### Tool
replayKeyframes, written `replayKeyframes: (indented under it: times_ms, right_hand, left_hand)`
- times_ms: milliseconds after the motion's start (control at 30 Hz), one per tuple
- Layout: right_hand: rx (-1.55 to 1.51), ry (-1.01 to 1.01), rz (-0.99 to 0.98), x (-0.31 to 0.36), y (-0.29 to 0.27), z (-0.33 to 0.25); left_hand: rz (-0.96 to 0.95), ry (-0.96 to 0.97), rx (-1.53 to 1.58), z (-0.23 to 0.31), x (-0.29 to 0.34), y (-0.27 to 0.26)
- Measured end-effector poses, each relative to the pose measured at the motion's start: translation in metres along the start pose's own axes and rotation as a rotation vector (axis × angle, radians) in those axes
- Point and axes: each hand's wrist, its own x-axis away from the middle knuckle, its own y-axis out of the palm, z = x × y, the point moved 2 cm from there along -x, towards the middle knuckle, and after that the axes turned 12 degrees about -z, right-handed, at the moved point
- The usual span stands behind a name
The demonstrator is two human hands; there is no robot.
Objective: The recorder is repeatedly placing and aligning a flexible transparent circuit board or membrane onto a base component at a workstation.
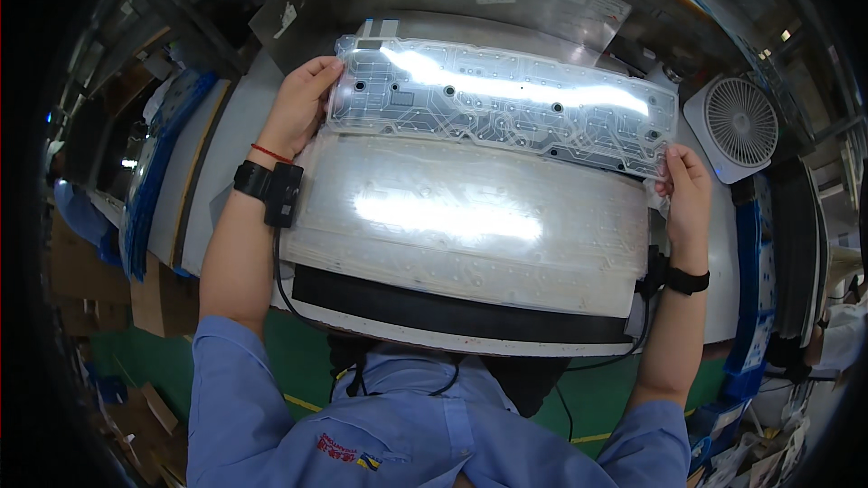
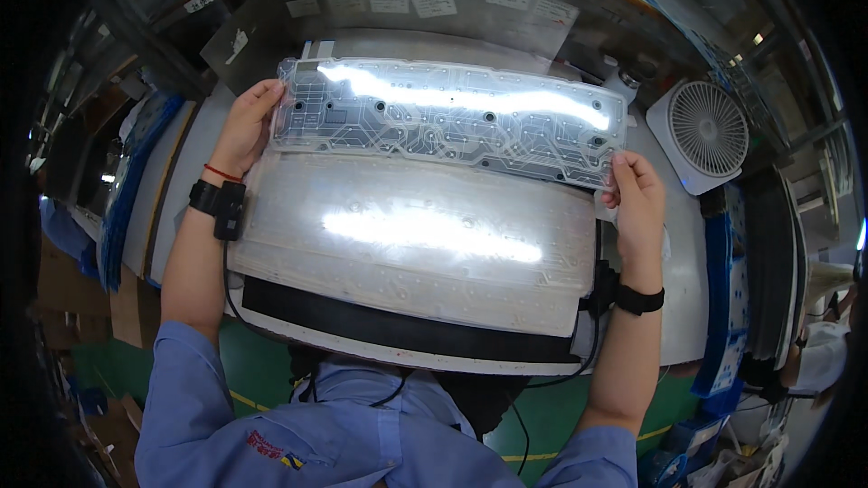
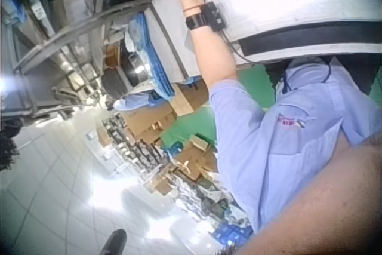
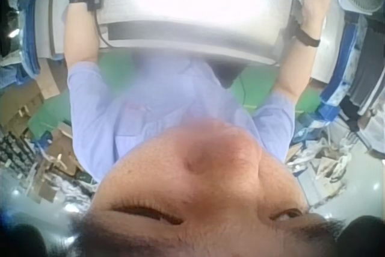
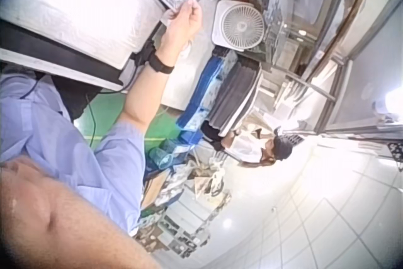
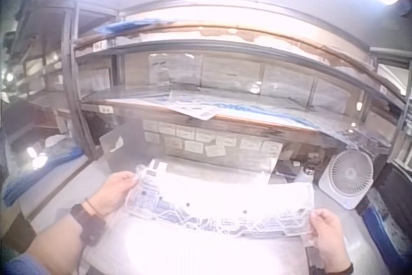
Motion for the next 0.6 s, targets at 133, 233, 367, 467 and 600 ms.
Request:
replayKeyframes:
  times_ms: [133, 233, 367, 467, 600]
  right_hand:
    - [0.018, -0.008, 0.005, -0.0007, 0.0009, 0.0003]
    - [0.044, -0.002, 0.019, -0.0005, -0.0013, 0.0003]
    - [0.072, 0.021, 0.071, -0.0001, -0.0002, 0.0005]
    - [0.045, 0.029, 0.066, -0.0002, -0.0015, 0.0021]
    - [0.021, -0.019, 0.051, -0.0004, -0.0045, 0.0017]
  left_hand:
    - [0.008, 0.007, 0.008, -0.0016, 0.0003, -0.0013]
    - [0.024, 0.009, 0.013, 0.0013, 0.0003, 0.0045]
    - [0.024, 0.038, -0.023, 0.0032, 0.0020, 0.0043]
    - [0.016, 0.027, 0.009, 0.0020, 0.0020, 0.0032]
    - [0.016, 0.062, 0.004, 0.0034, 0.0019, 0.0027]
